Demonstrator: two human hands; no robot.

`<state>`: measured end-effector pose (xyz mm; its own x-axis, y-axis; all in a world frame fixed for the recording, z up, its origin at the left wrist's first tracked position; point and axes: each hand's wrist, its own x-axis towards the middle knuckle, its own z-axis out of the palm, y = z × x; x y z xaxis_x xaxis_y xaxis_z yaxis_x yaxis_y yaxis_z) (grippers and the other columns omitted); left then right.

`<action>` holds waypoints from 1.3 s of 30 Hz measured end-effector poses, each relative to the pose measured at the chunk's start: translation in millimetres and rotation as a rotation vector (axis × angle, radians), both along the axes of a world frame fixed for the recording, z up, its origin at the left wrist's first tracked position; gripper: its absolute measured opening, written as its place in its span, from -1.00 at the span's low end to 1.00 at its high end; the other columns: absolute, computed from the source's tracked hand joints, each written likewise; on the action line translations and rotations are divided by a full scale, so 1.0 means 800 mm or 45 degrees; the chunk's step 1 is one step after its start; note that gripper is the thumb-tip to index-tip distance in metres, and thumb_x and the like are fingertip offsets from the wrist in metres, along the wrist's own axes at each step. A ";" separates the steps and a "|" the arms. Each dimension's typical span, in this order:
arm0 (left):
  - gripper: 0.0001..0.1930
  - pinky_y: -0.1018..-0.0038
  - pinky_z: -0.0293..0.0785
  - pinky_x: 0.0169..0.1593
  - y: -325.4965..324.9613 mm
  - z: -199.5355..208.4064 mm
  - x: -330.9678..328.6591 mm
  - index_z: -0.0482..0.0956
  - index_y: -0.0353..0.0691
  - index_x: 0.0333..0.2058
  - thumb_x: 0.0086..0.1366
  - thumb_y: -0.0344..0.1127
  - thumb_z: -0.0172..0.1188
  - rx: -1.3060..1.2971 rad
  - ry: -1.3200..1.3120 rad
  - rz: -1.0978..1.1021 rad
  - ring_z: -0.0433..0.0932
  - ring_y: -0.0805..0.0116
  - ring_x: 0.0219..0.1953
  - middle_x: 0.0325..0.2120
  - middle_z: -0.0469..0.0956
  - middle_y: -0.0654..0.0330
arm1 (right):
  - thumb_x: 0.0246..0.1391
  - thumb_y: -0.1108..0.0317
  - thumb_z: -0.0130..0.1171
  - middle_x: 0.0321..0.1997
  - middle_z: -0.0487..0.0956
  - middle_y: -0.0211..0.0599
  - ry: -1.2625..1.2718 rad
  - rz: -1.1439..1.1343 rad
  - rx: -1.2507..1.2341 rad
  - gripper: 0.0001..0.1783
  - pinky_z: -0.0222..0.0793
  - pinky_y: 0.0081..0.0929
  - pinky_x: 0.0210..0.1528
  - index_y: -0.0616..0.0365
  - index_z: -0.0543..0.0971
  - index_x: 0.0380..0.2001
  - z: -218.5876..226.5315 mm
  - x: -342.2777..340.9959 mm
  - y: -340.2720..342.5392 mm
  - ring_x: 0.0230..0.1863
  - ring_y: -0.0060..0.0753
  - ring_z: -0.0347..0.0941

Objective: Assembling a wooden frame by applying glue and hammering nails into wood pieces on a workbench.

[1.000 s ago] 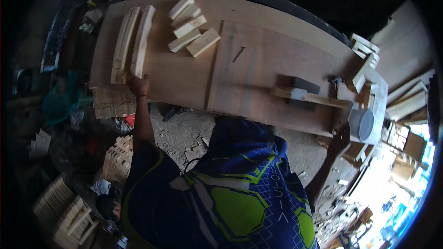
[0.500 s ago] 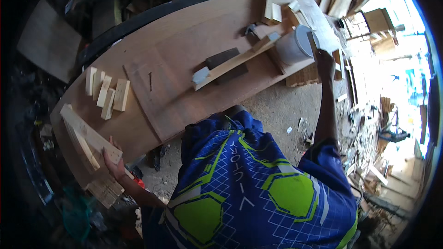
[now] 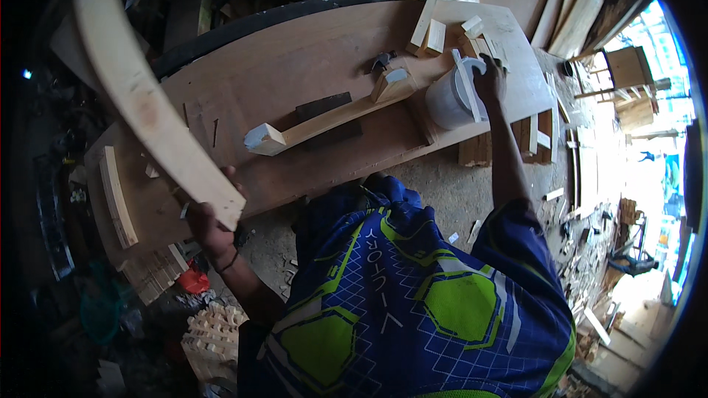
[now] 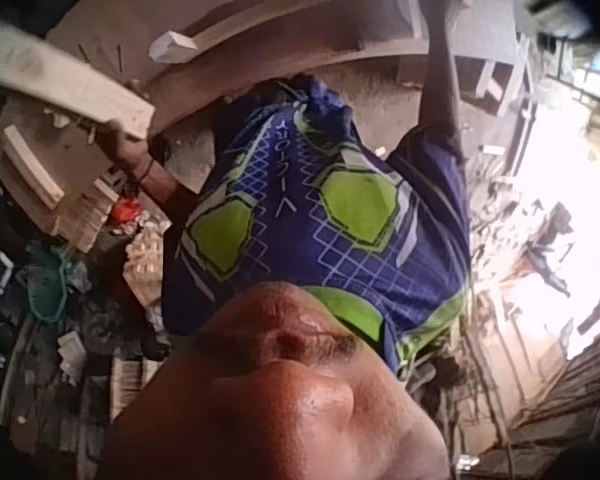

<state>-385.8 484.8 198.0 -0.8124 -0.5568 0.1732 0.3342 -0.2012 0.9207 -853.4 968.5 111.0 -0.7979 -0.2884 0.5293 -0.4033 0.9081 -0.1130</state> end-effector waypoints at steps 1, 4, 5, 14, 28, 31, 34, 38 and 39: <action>-0.08 0.13 0.53 0.09 0.027 0.006 -0.004 -0.21 -0.10 0.44 0.31 -0.08 0.21 -0.015 -0.072 -0.026 0.48 -0.11 0.11 0.15 0.38 -0.25 | 0.10 0.26 0.25 -0.09 0.66 -0.11 -0.087 0.044 -0.244 -0.62 0.50 -0.27 -0.11 0.10 0.61 -0.01 0.038 0.010 -0.033 -0.15 -0.26 0.63; -0.15 0.37 0.56 0.01 0.139 0.032 -0.045 -0.02 -0.17 0.40 0.26 -0.32 0.33 -0.044 -0.381 0.194 0.52 0.23 0.03 0.07 0.45 -0.10 | 0.37 0.11 0.01 0.05 0.62 -0.20 -1.019 0.567 -1.198 -0.52 0.47 -0.43 0.01 0.20 0.48 0.18 0.143 0.092 -0.133 0.00 -0.37 0.58; -0.19 0.31 0.51 0.02 0.170 0.030 -0.064 0.11 -0.22 0.36 0.23 -0.33 0.36 -0.218 -0.413 0.262 0.45 0.20 0.09 0.08 0.40 -0.02 | 0.39 0.05 -0.05 0.06 0.61 -0.13 -1.263 0.732 -1.274 -0.44 0.43 -0.38 0.12 0.22 0.39 0.26 0.173 0.127 -0.169 0.08 -0.32 0.55; -0.15 0.05 0.35 0.17 0.257 -0.001 -0.106 0.33 -0.02 0.29 0.02 -0.14 0.53 -1.475 -0.477 0.199 0.33 -0.17 0.19 0.18 0.29 -0.18 | 0.31 0.08 0.10 0.14 0.51 0.01 -1.889 0.799 -1.942 -0.41 0.46 -0.17 0.18 0.31 0.31 0.20 0.183 0.199 -0.228 0.13 -0.11 0.50; -0.28 0.35 0.44 0.21 -0.028 -0.190 -0.113 0.34 -0.35 0.21 0.09 -0.43 0.48 -0.345 -0.707 0.025 0.44 0.29 0.17 0.14 0.45 0.08 | 0.34 0.19 0.07 0.26 0.43 0.03 -0.768 1.140 -1.259 -0.30 0.46 -0.23 0.16 0.01 0.09 0.43 0.279 0.089 -0.196 0.16 -0.22 0.50; -0.52 0.43 0.53 0.09 0.016 -0.188 -0.162 0.50 -0.35 0.03 0.14 -0.46 0.44 -0.247 -0.355 0.166 0.56 0.42 -0.03 -0.08 0.60 0.18 | 0.29 0.29 0.13 0.27 0.43 0.02 -0.716 1.405 -0.856 -0.32 0.46 -0.20 0.17 0.03 0.16 0.41 0.304 0.069 -0.195 0.21 -0.18 0.46; -0.53 0.44 0.54 0.06 0.076 -0.185 -0.202 0.50 -0.32 0.04 0.16 -0.43 0.43 -0.222 -0.387 0.219 0.58 0.41 -0.03 -0.08 0.61 0.19 | 0.23 0.37 0.18 0.25 0.45 -0.07 -0.431 1.524 -0.532 -0.39 0.51 -0.21 0.12 -0.07 0.33 0.35 0.310 0.089 -0.234 0.16 -0.18 0.48; -0.55 0.46 0.55 0.04 0.089 -0.188 -0.219 0.50 -0.30 0.03 0.18 -0.39 0.43 -0.177 -0.304 0.242 0.58 0.42 -0.04 -0.09 0.62 0.20 | 0.16 0.32 0.23 -0.11 0.51 -0.22 -0.138 1.694 0.073 -0.43 0.50 -0.25 -0.01 -0.23 0.46 0.27 0.268 0.101 -0.270 -0.09 -0.16 0.49; -0.55 0.45 0.55 0.03 0.088 -0.192 -0.220 0.51 -0.30 0.02 0.18 -0.38 0.43 -0.148 -0.256 0.213 0.59 0.42 -0.05 -0.11 0.63 0.20 | 0.17 0.27 0.21 -0.10 0.48 -0.28 0.012 1.676 0.213 -0.42 0.45 -0.24 -0.02 -0.28 0.44 0.28 0.243 0.097 -0.277 -0.09 -0.25 0.43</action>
<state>-561.4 555.1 44.7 -0.7355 -0.6717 0.0888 0.1625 -0.0476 0.9856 -775.7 746.8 305.7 0.1289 -0.9000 0.4163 -0.9873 -0.1558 -0.0310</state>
